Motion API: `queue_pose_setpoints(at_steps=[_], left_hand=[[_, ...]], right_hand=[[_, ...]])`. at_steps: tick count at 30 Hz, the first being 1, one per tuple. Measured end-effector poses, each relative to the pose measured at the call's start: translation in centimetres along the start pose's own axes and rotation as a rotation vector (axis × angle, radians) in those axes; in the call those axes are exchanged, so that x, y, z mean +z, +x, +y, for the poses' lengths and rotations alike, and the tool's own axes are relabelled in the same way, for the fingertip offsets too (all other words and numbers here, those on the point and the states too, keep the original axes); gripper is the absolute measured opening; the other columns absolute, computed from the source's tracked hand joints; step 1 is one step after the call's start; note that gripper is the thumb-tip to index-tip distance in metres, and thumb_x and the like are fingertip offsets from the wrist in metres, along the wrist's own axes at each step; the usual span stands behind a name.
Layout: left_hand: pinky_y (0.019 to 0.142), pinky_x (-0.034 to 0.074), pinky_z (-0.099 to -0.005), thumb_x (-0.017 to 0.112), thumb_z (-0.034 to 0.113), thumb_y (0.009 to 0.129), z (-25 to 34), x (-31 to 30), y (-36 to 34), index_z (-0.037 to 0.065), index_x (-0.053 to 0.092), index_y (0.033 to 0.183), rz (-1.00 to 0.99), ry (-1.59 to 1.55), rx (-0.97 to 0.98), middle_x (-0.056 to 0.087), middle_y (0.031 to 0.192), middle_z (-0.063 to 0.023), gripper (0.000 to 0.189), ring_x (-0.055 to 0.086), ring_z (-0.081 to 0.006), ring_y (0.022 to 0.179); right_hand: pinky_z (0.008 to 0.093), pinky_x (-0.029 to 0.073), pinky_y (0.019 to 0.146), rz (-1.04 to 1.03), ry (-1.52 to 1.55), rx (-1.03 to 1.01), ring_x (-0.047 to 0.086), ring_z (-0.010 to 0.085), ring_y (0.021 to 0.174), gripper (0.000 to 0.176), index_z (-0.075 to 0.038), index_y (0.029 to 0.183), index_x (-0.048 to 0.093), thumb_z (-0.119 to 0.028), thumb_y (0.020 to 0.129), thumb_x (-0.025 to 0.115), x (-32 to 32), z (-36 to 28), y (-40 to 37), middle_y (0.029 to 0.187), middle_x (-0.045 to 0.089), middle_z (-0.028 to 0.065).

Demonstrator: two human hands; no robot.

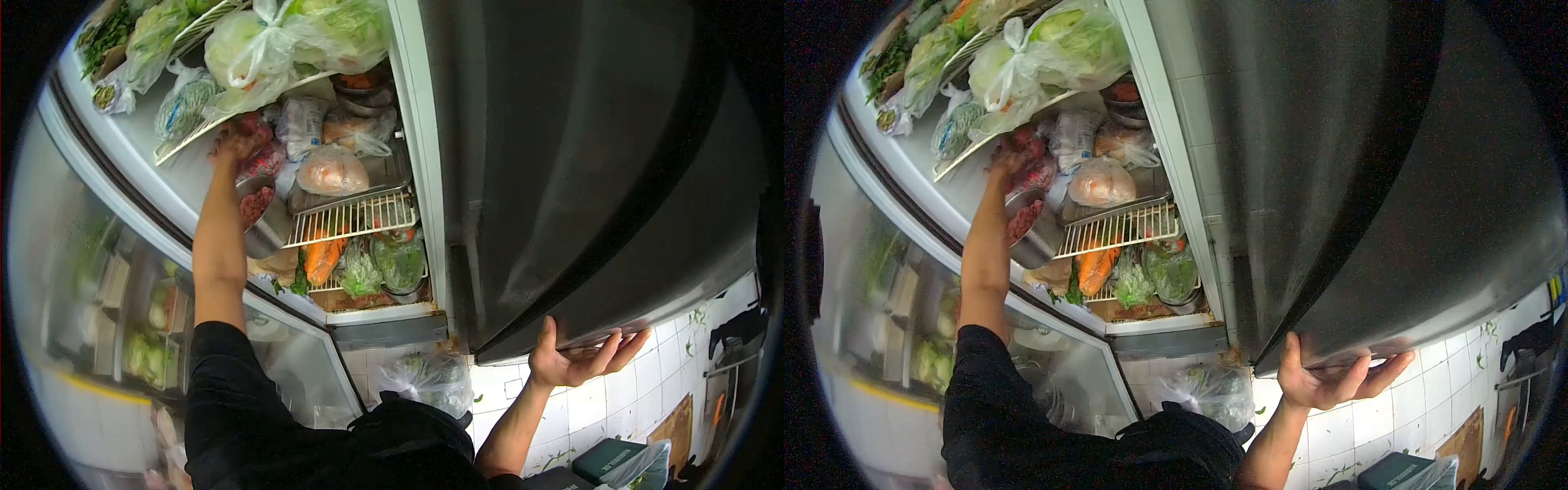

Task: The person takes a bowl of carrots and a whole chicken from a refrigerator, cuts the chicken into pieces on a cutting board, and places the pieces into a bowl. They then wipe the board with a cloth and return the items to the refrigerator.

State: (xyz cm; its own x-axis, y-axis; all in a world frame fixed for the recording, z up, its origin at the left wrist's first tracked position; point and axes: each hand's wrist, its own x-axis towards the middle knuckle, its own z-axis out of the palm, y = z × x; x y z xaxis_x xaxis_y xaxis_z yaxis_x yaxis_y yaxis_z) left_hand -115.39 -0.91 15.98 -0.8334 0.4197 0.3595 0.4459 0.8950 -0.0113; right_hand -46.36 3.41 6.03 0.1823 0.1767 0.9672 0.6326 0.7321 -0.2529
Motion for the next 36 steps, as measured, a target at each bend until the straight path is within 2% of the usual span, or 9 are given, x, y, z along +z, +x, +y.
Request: queue_pose_setpoints(at_steps=[7,9,11,15,21,27,33,35,36], left_hand=[[0.103,0.013,-0.0705,0.048,0.065,0.082,2.4,-4.3,-3.5,0.02,0.013,0.15,-0.092,0.037,0.029,0.006,0.156,-0.0086,0.088,0.009,-0.0342,0.143],[0.107,0.018,-0.063,0.047,0.059,0.085,5.4,-6.8,-6.1,0.019,0.027,0.146,-0.049,0.118,0.069,0.021,0.153,-0.0129,0.076,0.021,-0.0351,0.14],[0.107,0.029,-0.0499,0.049,0.05,0.086,7.8,-7.3,-7.0,0.014,0.042,0.138,0.293,0.092,0.399,0.042,0.14,-0.0162,0.063,0.039,-0.0352,0.13],[0.1,0.041,-0.0427,0.058,0.037,0.083,15.1,-3.4,-5.6,0.014,0.052,0.129,-0.075,-0.205,0.813,0.053,0.128,-0.0178,0.053,0.053,-0.0347,0.115],[0.103,0.039,-0.0427,0.065,0.031,0.08,22.5,4.4,-5.2,0.016,0.045,0.135,0.046,-0.291,0.734,0.047,0.135,-0.0199,0.061,0.049,-0.0367,0.12],[0.101,0.04,-0.0466,0.067,0.054,0.075,24.2,5.9,-4.9,0.012,0.045,0.135,-0.112,-0.251,0.465,0.049,0.134,-0.0175,0.076,0.05,-0.0386,0.119],[0.092,0.046,-0.0469,0.068,0.036,0.079,23.8,3.4,-5.7,0.004,0.061,0.104,-0.092,-0.316,0.481,0.064,0.108,-0.0179,0.042,0.057,-0.038,0.109],[0.086,0.049,-0.0436,0.071,0.038,0.075,23.5,4.6,-5.1,0.003,0.065,0.093,-0.236,-1.071,0.257,0.067,0.098,-0.0173,0.04,0.062,-0.0351,0.099],[0.079,0.05,-0.0398,0.074,0.038,0.072,23.0,3.3,-6.2,0.003,0.066,0.093,0.092,-0.504,0.455,0.067,0.095,-0.0179,0.041,0.065,-0.0323,0.089]], right_hand=[[0.0508,0.027,0.11,0.011,0.006,-0.026,0.026,0.0404,0.136,0.08,-0.007,0.136,0.036,-0.035,0.074,0.078,0.2,-0.2,0.0,0.145,0.026,0.0229],[0.0503,0.027,0.111,0.012,0.013,-0.012,0.026,0.0401,0.136,0.079,-0.008,0.136,0.036,-0.034,0.074,0.077,0.3,-0.3,0.3,0.145,0.026,0.0226],[0.0505,0.025,0.111,0.01,0.014,-0.015,0.026,0.0398,0.136,0.08,-0.008,0.137,0.035,-0.034,0.074,0.077,0.4,-0.3,0.2,0.145,0.025,0.0224],[0.0504,0.023,0.112,-0.012,-0.004,-0.013,0.023,0.0392,0.137,0.083,-0.011,0.139,0.032,-0.035,0.075,0.077,0.1,0.0,-0.3,0.147,0.022,0.0224],[0.0492,0.023,0.111,-0.025,-0.025,0.022,0.021,0.038,0.138,0.083,-0.012,0.14,0.031,-0.037,0.075,0.076,-0.1,-0.2,-0.4,0.147,0.021,0.0222],[0.0561,0.023,0.107,-0.066,-0.054,0.047,0.015,0.0461,0.137,0.09,-0.018,0.143,0.027,-0.037,0.071,0.078,-0.5,0.4,-1.5,0.146,0.011,0.0308],[0.0495,0.024,0.111,-0.014,-0.021,0.023,0.021,0.0386,0.138,0.087,-0.013,0.141,0.028,-0.042,0.074,0.076,-0.1,0.0,-0.7,0.147,0.02,0.0228],[0.0497,0.024,0.111,-0.022,-0.008,0.022,0.022,0.0395,0.138,0.085,-0.013,0.14,0.031,-0.039,0.074,0.077,-0.1,0.0,-0.6,0.147,0.02,0.0234],[0.0497,0.024,0.111,-0.015,-0.003,0.026,0.022,0.0395,0.138,0.085,-0.013,0.14,0.031,-0.039,0.074,0.077,0.0,-0.1,-0.5,0.147,0.02,0.0234]])
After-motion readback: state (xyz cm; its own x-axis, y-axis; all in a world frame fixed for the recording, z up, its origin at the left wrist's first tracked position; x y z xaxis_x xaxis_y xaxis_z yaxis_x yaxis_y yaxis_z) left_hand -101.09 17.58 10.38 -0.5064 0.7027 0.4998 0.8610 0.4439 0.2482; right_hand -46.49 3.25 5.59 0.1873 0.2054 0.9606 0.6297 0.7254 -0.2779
